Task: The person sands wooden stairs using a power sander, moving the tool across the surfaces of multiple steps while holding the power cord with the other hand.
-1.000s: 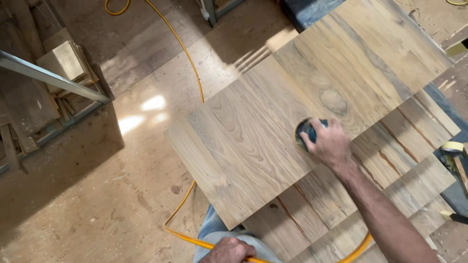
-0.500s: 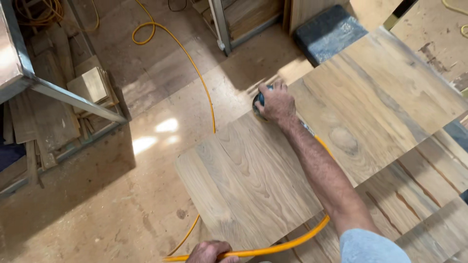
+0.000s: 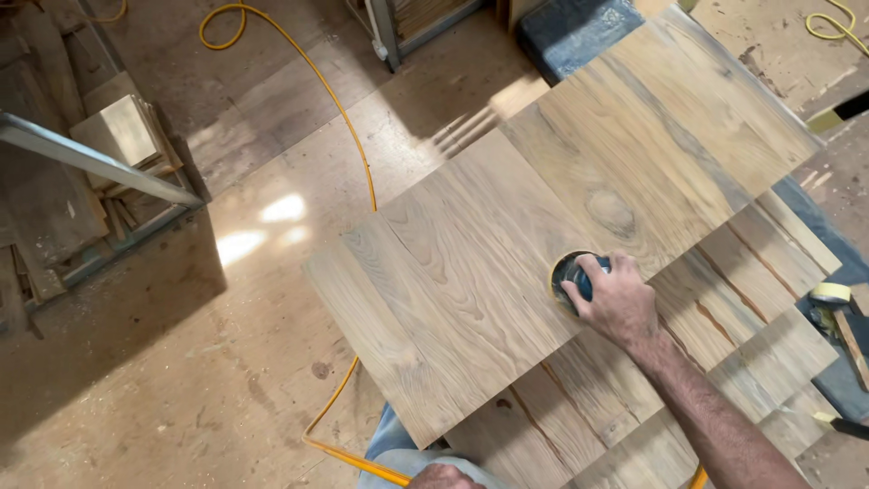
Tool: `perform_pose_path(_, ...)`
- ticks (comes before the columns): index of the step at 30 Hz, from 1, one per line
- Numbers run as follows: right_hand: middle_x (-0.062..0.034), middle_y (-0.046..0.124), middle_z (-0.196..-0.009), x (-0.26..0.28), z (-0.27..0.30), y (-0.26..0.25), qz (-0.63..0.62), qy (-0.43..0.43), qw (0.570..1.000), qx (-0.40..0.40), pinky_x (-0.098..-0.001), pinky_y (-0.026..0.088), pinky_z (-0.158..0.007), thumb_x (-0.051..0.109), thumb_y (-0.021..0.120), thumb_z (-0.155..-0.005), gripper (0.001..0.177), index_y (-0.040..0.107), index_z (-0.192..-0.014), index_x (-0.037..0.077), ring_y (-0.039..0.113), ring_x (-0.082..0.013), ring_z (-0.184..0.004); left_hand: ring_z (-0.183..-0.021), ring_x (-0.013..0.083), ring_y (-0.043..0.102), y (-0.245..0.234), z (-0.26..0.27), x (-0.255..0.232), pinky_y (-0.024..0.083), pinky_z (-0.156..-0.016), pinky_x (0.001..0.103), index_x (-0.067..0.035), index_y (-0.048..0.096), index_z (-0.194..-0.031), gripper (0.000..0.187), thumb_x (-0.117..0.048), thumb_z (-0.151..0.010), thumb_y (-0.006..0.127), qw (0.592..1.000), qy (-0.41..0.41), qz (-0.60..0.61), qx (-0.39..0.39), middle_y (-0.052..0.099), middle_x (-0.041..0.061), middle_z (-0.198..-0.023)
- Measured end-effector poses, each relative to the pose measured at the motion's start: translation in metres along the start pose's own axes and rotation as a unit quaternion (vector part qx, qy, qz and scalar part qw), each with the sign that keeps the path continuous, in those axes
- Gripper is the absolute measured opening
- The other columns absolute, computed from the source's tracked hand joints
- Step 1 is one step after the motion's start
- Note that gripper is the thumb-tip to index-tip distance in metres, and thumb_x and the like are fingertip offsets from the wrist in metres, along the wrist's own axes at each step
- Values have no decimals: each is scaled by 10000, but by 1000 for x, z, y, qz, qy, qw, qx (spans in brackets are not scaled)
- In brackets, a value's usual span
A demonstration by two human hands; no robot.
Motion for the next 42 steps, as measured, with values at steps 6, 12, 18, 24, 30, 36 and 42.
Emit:
perform_pose_path(6,-192,560,-1133,31,-73,-2,-73,21,996,45,-407,629,-461,586,584,-917,511,570,-1291,239,627,-324,-961,-951,244,653,-116,56,-34,507,-923,375,-136,677,-1078,178,-280,-974,662,977,-173,99,69,689,80,-924)
perform_pose_path(12,-203,554,-1137,84,-184,-11,-113,-14,993,11,-474,633,-524,531,617,-953,467,584,-1249,172,599,-379,-982,-733,205,652,-159,93,-1,514,-670,382,-170,713,-948,334,-494,-936,638,965,-207,95,-129,664,4,-759)
perform_pose_path(18,-258,514,-1317,101,-259,-3,-128,1,992,-18,-525,602,-661,478,654,-905,497,553,-1295,186,564,-422,-1069,-695,242,632,-161,101,46,477,-636,396,-202,656,-832,418,-618,-878,642,936,-285,79,-190,652,12,-747)
perform_pose_path(24,-241,576,-1177,61,-175,-9,-148,-19,989,-7,-518,608,-617,468,641,-943,420,567,-1237,178,590,-396,-1018,-811,165,663,-174,72,-9,535,-762,348,-204,733,-1009,288,-471,-929,661,943,-281,161,-72,692,13,-852)
perform_pose_path(30,-206,560,-1194,-5,-24,-6,-78,86,991,68,-432,640,-464,574,526,-935,529,553,-1318,210,633,-345,-993,-906,279,640,-63,39,10,539,-816,430,-147,631,-956,81,-181,-1001,573,969,-177,117,123,586,101,-870)
perform_pose_path(36,-157,561,-1035,-11,-49,-2,1,145,989,0,-422,602,-596,553,572,-940,404,622,-1190,239,647,-281,-995,-905,98,630,-68,64,44,500,-807,276,-260,626,-856,199,-244,-984,474,956,-261,109,82,624,-86,-909)
perform_pose_path(42,-226,539,-1172,29,-186,-5,-124,106,986,26,-473,610,-610,508,627,-935,461,563,-1245,174,568,-362,-1005,-784,173,634,-141,96,72,461,-714,309,-216,653,-805,409,-618,-858,706,936,-320,123,-84,609,7,-796)
Point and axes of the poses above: each hand's wrist, its own z-axis away from the middle knuckle, its own y-axis out of the palm, x = y × z, the point moved 6 cm from there along -z, towards the middle knuckle
